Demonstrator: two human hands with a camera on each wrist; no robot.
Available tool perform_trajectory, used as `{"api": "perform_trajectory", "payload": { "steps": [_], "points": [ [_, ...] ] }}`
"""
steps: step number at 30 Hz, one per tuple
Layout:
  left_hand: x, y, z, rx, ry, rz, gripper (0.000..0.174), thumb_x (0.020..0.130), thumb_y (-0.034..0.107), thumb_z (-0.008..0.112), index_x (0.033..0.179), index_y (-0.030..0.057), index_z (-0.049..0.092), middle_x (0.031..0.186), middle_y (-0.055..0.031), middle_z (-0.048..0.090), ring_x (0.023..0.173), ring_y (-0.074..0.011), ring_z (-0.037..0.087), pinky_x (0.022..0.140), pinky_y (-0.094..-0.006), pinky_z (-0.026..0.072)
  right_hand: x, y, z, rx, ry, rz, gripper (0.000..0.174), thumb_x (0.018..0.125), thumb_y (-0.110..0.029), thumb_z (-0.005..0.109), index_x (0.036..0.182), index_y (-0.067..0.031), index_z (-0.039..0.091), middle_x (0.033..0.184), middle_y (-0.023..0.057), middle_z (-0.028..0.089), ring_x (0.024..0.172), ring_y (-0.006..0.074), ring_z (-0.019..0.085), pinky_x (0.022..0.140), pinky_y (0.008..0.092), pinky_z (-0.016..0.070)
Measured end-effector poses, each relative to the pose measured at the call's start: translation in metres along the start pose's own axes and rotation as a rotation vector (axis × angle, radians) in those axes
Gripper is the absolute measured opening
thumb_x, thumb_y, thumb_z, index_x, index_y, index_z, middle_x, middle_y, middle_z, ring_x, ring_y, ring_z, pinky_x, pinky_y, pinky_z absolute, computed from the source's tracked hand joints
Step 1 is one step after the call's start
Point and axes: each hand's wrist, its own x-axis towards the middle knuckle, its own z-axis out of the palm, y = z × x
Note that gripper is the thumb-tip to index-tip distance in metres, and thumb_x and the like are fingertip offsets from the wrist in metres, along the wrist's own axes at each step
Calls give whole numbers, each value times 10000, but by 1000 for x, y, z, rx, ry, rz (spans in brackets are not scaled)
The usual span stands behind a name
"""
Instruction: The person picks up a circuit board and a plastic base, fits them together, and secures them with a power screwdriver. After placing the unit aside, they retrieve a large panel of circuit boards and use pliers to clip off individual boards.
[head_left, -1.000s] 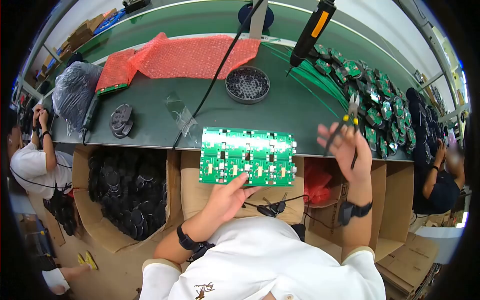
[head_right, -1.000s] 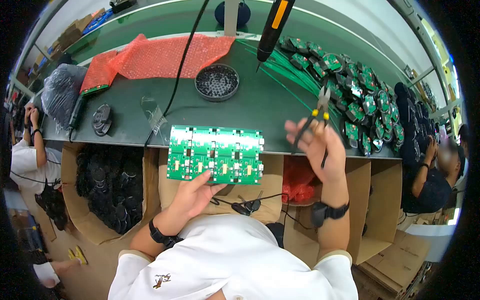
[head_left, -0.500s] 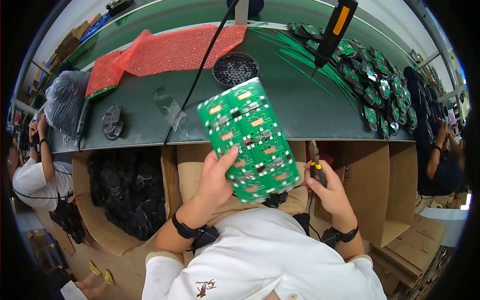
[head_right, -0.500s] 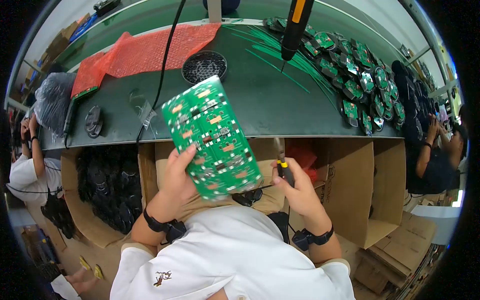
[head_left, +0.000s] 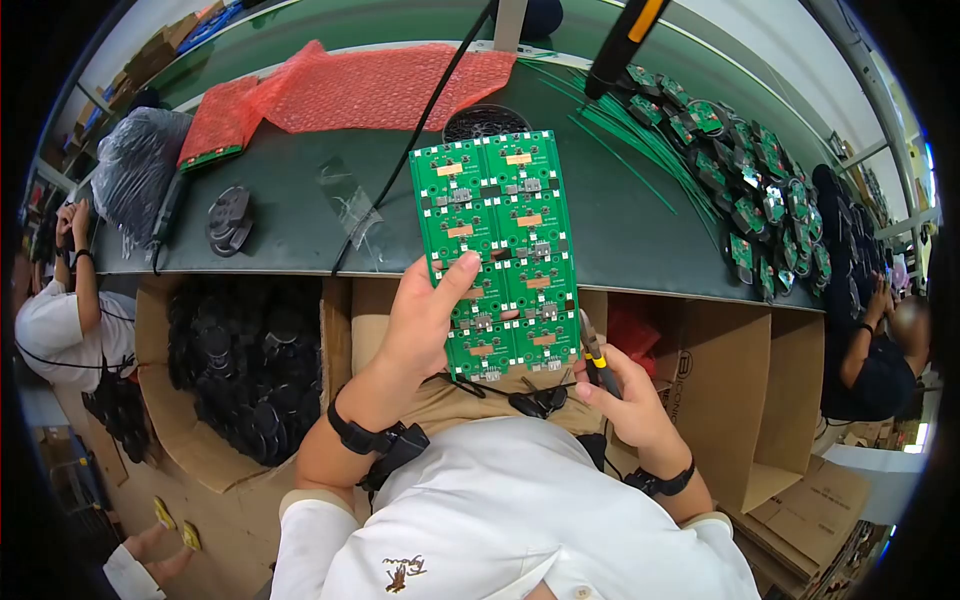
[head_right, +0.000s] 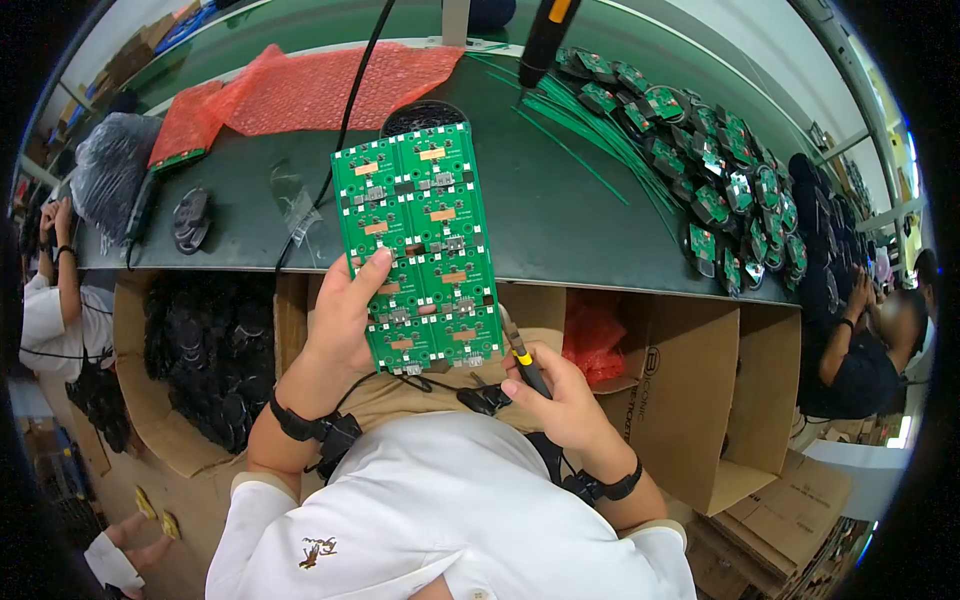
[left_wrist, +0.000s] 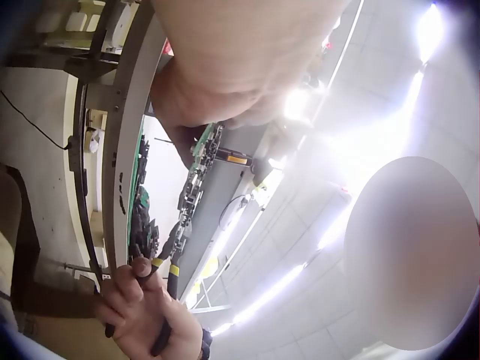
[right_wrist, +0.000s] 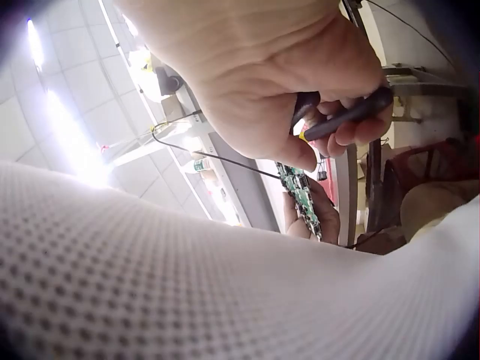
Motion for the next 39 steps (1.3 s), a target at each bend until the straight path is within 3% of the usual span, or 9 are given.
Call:
{"api": "perform_trajectory", "payload": {
  "steps": [9,17,19,22,26,28,31,36,39],
  "points": [
    [2,-2,-4,24,-18,7,291,1053,143,578,1318,26,550,1241,-146,680,1073,-263,710,854,-448,643,1,-3,3,42,-3,8,209,985,-99,680,1156,-8,603,1001,-20,586,911,54,522,825,241,448],
    [-6,-4,7,225,-13,145,516,982,42,667,1428,25,408,1300,-122,632,1152,-206,660,960,-385,582,4,8,5,-26,14,-34,200,990,-115,676,1134,-5,591,907,-22,567,812,60,490,716,247,415],
    [-4,-4,2,184,-31,114,516,981,33,664,1429,27,408,1304,-123,630,1160,-208,655,968,-386,579,4,17,3,519,-242,108,199,1006,-134,658,1131,-8,570,846,-15,522,733,74,437,638,280,379],
    [-3,-14,-5,81,-39,53,518,981,20,656,1434,31,405,1313,-123,624,1173,-208,648,978,-388,575,6,14,11,774,-378,126,200,1021,-158,639,1131,-14,555,811,-13,481,678,85,379,584,293,324],
    [-5,-12,-6,42,-11,31,531,979,6,649,1444,37,393,1330,-121,612,1181,-201,643,982,-388,577,9,16,12,766,-371,124,217,1021,-184,643,1141,-19,570,836,0,522,695,87,442,604,273,371],
    [-7,-8,-5,92,0,68,535,978,-1,646,1446,40,390,1331,-121,610,1178,-201,645,980,-386,579,11,14,9,356,-210,85,232,1011,-180,661,1153,-14,583,884,9,567,752,84,511,643,253,422],
    [-11,-6,-3,182,7,75,553,969,-32,632,1454,44,378,1331,-122,604,1172,-203,649,970,-381,588,16,16,9,192,-73,36,236,1002,-169,673,1161,-12,596,905,1,594,793,78,551,681,247,456],
    [-14,-10,-2,237,-7,124,613,946,-13,673,1474,44,369,1314,-115,613,1140,-202,661,896,-373,624,21,11,10,181,-37,-1,223,1001,-152,670,1165,-19,598,896,-15,584,760,64,524,667,240,439],
    [-17,-5,0,255,-24,103,522,996,-8,605,1460,42,373,1310,-111,611,1178,-185,642,950,-365,594,21,14,9,189,-51,17,216,1005,-138,660,1176,-22,596,902,-11,579,737,65,498,648,238,415]
  ]
}}
